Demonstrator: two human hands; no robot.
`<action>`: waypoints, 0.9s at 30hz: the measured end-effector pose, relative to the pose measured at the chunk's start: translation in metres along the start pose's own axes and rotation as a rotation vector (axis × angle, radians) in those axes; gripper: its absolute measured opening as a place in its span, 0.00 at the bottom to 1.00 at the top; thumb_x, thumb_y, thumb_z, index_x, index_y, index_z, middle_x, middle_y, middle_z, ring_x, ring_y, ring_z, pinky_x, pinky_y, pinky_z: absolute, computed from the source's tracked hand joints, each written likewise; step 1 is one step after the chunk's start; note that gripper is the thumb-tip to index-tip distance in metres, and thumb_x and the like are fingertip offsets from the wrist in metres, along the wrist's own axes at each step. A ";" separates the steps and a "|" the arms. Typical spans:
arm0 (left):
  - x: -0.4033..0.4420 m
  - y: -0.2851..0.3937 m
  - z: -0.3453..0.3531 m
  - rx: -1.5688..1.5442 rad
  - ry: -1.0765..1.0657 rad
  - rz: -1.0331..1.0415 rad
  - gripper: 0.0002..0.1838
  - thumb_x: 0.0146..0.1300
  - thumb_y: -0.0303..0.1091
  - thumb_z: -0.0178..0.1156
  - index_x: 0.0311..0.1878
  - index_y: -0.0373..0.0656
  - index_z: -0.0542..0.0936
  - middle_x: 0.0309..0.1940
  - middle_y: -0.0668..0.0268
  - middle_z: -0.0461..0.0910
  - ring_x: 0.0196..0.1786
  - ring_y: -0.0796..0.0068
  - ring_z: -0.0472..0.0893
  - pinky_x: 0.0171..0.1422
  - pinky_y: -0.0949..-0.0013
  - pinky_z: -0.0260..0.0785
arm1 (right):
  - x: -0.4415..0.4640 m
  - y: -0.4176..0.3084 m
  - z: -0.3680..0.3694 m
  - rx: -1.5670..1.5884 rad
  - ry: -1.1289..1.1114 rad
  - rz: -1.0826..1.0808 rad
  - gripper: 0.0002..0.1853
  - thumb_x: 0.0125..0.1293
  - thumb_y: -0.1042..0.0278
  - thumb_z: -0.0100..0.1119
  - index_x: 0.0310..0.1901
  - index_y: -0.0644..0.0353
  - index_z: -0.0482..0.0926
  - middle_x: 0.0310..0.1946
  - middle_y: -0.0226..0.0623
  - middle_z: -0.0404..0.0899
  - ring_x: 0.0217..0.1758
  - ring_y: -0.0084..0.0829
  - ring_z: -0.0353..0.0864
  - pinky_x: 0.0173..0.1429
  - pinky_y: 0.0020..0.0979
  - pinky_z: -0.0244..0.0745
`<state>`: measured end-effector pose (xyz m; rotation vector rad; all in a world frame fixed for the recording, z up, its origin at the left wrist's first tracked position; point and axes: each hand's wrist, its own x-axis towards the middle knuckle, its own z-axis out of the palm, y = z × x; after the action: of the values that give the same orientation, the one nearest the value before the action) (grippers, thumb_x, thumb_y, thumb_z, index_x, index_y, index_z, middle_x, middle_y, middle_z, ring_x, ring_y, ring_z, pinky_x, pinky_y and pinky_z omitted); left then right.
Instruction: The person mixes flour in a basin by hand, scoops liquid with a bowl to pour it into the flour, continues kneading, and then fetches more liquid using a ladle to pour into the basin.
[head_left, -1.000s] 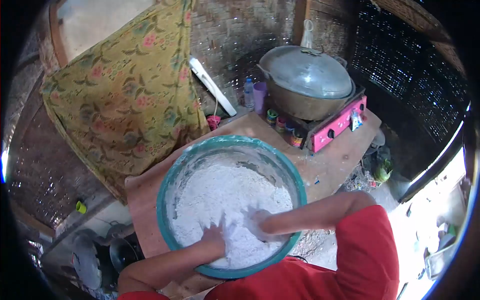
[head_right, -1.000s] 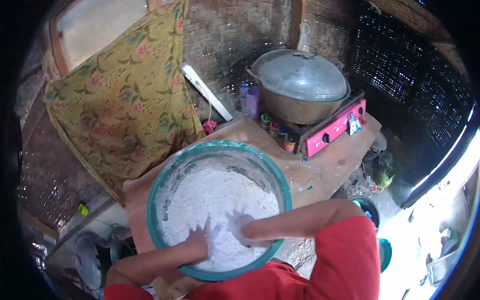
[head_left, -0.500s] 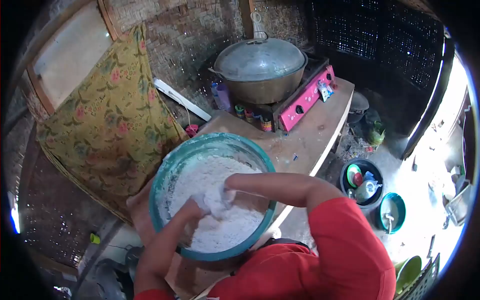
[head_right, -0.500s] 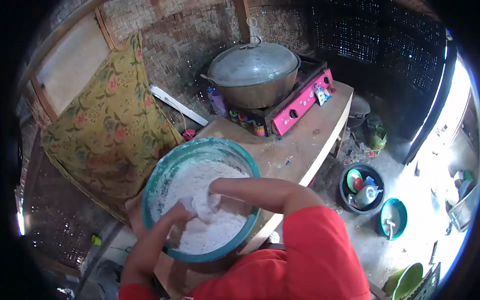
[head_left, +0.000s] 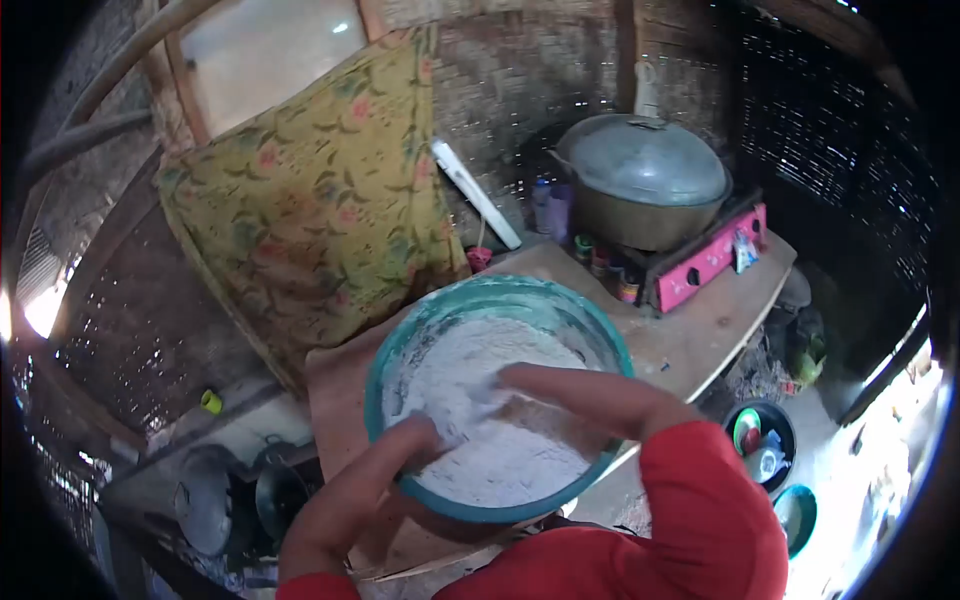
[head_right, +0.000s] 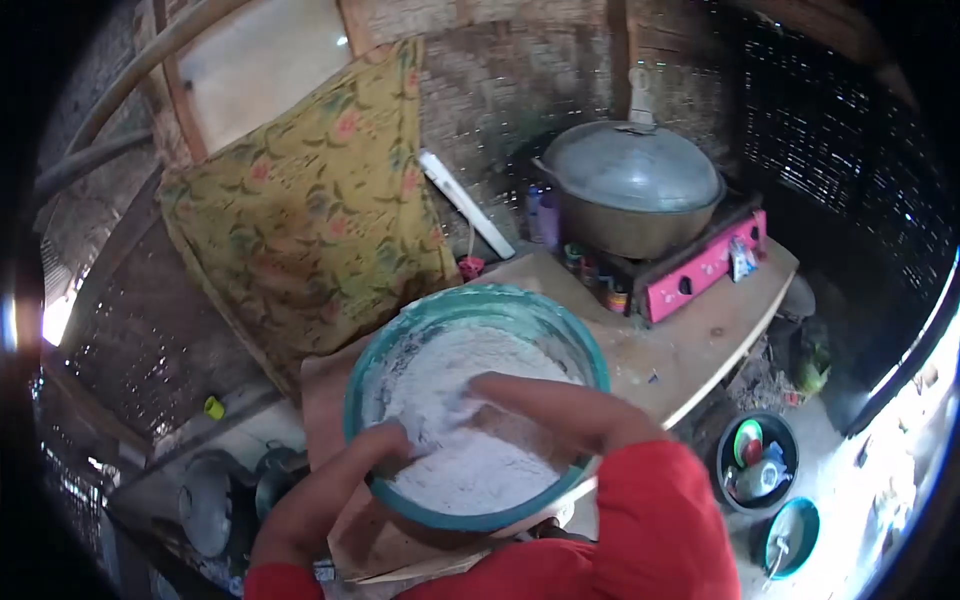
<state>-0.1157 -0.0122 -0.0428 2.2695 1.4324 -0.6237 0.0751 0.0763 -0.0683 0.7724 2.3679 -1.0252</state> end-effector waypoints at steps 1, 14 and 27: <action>-0.021 0.025 -0.010 -0.117 0.055 -0.002 0.38 0.42 0.61 0.67 0.50 0.40 0.77 0.43 0.48 0.78 0.48 0.52 0.77 0.54 0.60 0.69 | -0.023 -0.007 0.002 -0.052 -0.107 -0.016 0.30 0.58 0.46 0.60 0.56 0.61 0.72 0.52 0.42 0.75 0.57 0.40 0.72 0.62 0.36 0.67; -0.009 0.022 -0.021 -0.180 0.821 -0.116 0.26 0.53 0.31 0.56 0.58 0.44 0.68 0.52 0.48 0.71 0.54 0.45 0.72 0.56 0.51 0.66 | 0.075 0.004 -0.082 0.107 0.056 0.019 0.29 0.61 0.49 0.59 0.59 0.60 0.70 0.52 0.41 0.75 0.53 0.36 0.72 0.57 0.34 0.68; -0.016 0.022 -0.032 -0.476 0.477 -0.066 0.42 0.57 0.57 0.57 0.69 0.46 0.57 0.65 0.51 0.60 0.64 0.47 0.64 0.67 0.49 0.55 | -0.033 0.065 -0.105 0.225 0.037 0.102 0.24 0.66 0.57 0.52 0.61 0.54 0.68 0.58 0.45 0.71 0.59 0.43 0.70 0.62 0.41 0.66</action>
<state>-0.0967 -0.0154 -0.0058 2.0581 1.6505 0.2523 0.1235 0.1828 -0.0162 0.9906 2.2420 -1.2578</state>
